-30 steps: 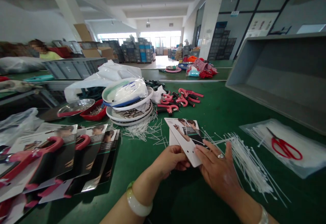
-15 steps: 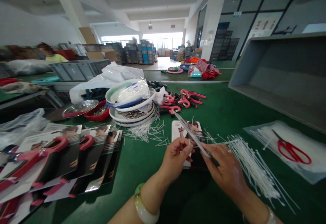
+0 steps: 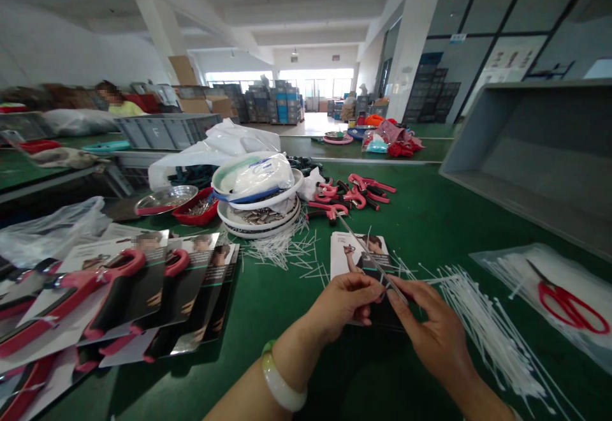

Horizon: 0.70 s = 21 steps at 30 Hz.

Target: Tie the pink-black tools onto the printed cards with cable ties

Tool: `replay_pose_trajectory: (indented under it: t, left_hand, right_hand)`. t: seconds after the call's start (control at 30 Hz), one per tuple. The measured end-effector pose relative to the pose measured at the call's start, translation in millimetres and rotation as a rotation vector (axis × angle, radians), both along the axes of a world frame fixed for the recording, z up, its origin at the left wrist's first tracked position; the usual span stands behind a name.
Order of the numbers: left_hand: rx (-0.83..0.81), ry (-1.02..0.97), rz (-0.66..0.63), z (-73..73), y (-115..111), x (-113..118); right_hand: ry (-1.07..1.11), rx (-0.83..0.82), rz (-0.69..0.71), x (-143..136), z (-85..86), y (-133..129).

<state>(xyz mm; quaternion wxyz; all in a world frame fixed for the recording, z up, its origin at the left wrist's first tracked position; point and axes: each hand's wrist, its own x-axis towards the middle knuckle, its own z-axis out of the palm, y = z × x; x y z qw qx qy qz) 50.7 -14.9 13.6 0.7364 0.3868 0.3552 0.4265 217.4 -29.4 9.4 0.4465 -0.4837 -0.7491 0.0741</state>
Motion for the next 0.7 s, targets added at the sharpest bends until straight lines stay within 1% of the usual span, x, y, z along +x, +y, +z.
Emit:
replay_pose_trajectory:
  t: [0.2,0.33,0.43,0.57,0.63,0.7]
  left_hand:
    - [0.104,0.059,0.006,4.8,0.0,-0.8]
    - [0.085,0.025,0.042,6.5,0.8,-1.6]
    - [0.053,0.002,0.059,7.9,0.4,-3.3]
    - [0.051,0.005,0.065,10.1,-0.2,-6.8]
    - [0.042,-0.019,0.102,9.5,0.4,-7.6]
    - [0.036,-0.071,0.171,7.3,1.4,-6.9]
  right_hand:
    - [0.089,-0.067,0.022,1.5,-0.1,0.0]
    - [0.089,-0.062,0.039,-0.1,2.0,0.1]
    - [0.040,-0.021,0.056,-1.2,2.7,-1.1]
    - [-0.044,0.069,0.093,-0.5,-1.8,-1.4]
    - [-0.086,0.103,0.095,-0.1,-4.6,-0.4]
    - [-0.137,0.145,0.103,-0.5,-6.2,0.8]
